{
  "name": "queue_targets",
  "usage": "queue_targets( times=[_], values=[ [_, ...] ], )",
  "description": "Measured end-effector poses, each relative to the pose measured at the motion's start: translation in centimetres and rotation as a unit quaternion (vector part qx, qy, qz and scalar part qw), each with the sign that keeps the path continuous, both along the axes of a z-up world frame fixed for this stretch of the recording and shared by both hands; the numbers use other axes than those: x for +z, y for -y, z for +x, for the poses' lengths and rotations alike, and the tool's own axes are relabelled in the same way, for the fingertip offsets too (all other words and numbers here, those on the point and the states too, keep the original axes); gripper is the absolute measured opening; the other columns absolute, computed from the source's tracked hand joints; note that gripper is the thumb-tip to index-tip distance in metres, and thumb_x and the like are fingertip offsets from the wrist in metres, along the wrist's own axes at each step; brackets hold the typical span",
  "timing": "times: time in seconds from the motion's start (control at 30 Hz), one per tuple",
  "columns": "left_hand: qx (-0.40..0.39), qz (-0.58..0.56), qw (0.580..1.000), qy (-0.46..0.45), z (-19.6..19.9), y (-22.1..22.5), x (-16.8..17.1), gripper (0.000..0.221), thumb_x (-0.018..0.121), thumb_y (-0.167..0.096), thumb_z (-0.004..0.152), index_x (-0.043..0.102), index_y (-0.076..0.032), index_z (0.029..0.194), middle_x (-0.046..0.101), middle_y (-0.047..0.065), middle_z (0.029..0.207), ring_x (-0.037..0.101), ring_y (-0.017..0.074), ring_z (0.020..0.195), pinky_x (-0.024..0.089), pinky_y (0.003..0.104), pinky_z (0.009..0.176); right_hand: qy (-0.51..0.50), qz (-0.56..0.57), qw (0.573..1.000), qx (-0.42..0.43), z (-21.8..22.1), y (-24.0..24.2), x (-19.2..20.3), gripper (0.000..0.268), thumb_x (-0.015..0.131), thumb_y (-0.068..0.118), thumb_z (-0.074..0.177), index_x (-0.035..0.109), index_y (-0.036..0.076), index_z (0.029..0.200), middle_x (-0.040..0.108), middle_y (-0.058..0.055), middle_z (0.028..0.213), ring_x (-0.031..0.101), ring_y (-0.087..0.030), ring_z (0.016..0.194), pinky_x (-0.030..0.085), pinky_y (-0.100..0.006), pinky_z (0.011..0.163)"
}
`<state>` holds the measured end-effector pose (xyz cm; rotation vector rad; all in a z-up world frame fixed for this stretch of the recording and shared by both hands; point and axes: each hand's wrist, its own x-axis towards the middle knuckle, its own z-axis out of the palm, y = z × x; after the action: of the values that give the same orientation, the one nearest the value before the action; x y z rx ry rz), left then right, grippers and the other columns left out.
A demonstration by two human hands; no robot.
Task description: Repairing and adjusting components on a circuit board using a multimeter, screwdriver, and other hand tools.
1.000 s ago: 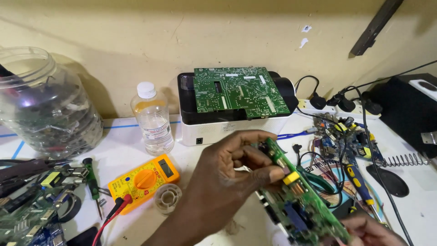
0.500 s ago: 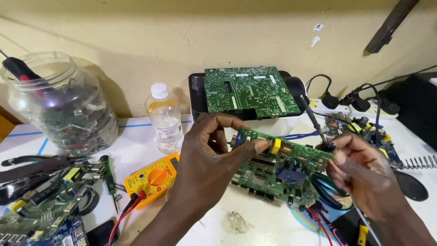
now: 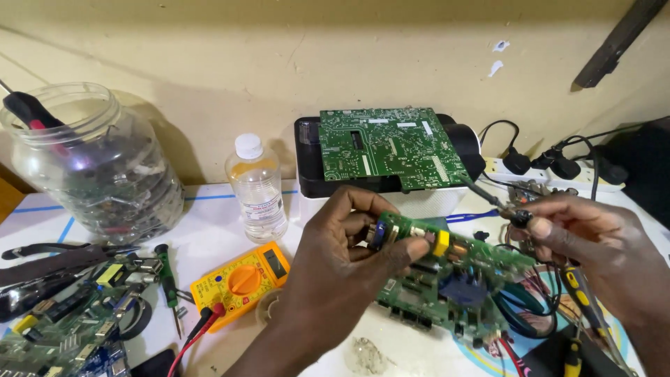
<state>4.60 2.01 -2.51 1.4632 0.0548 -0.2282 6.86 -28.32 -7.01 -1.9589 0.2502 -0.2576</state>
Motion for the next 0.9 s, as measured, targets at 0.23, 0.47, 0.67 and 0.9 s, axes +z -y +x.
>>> queue_targets(
  times=[0.23,0.47,0.67,0.9],
  values=[
    [-0.055,0.016,0.994,0.091,-0.2,0.2,-1.5,0.033,0.086,-0.025,0.074,0.072,-0.012,0.101,0.069,0.003,0.089,0.06,0.0106,0.07,0.051,0.025,0.061,-0.049,0.063,0.996,-0.03,-1.5,-0.6,-0.5,0.03,0.059,-0.009,0.092,0.073,-0.017,0.117,0.074,-0.031,0.119,0.062,-0.047,0.097,0.045,-0.061,0.07],
    [-0.081,0.0,0.99,0.114,-0.3,0.1,-1.7,0.033,0.083,-0.028,0.076,0.07,-0.015,0.104,0.075,0.001,0.097,0.063,0.0106,0.075,0.054,0.025,0.067,0.004,0.048,0.999,0.016,-1.4,2.0,-3.5,0.028,0.067,-0.008,0.082,0.079,-0.023,0.102,0.078,-0.034,0.1,0.069,-0.042,0.094,0.049,-0.052,0.081],
    [-0.09,0.0,0.989,0.114,-0.1,-0.1,-1.7,0.034,0.08,-0.031,0.076,0.07,-0.015,0.105,0.072,0.0,0.097,0.063,0.0103,0.077,0.053,0.027,0.069,-0.106,0.065,0.99,-0.071,-1.7,-1.0,-0.6,0.03,0.059,-0.019,0.089,0.073,-0.025,0.115,0.072,-0.04,0.113,0.068,-0.058,0.101,0.054,-0.072,0.091],
    [-0.084,0.011,0.987,0.133,0.1,-0.1,-1.9,0.034,0.079,-0.034,0.075,0.07,-0.017,0.103,0.072,-0.001,0.096,0.064,0.0097,0.079,0.055,0.026,0.071,-0.076,0.018,0.995,-0.054,-2.0,-0.5,-1.4,0.031,0.065,-0.015,0.081,0.079,-0.019,0.109,0.081,-0.033,0.117,0.074,-0.045,0.114,0.055,-0.062,0.101]
  ],
)
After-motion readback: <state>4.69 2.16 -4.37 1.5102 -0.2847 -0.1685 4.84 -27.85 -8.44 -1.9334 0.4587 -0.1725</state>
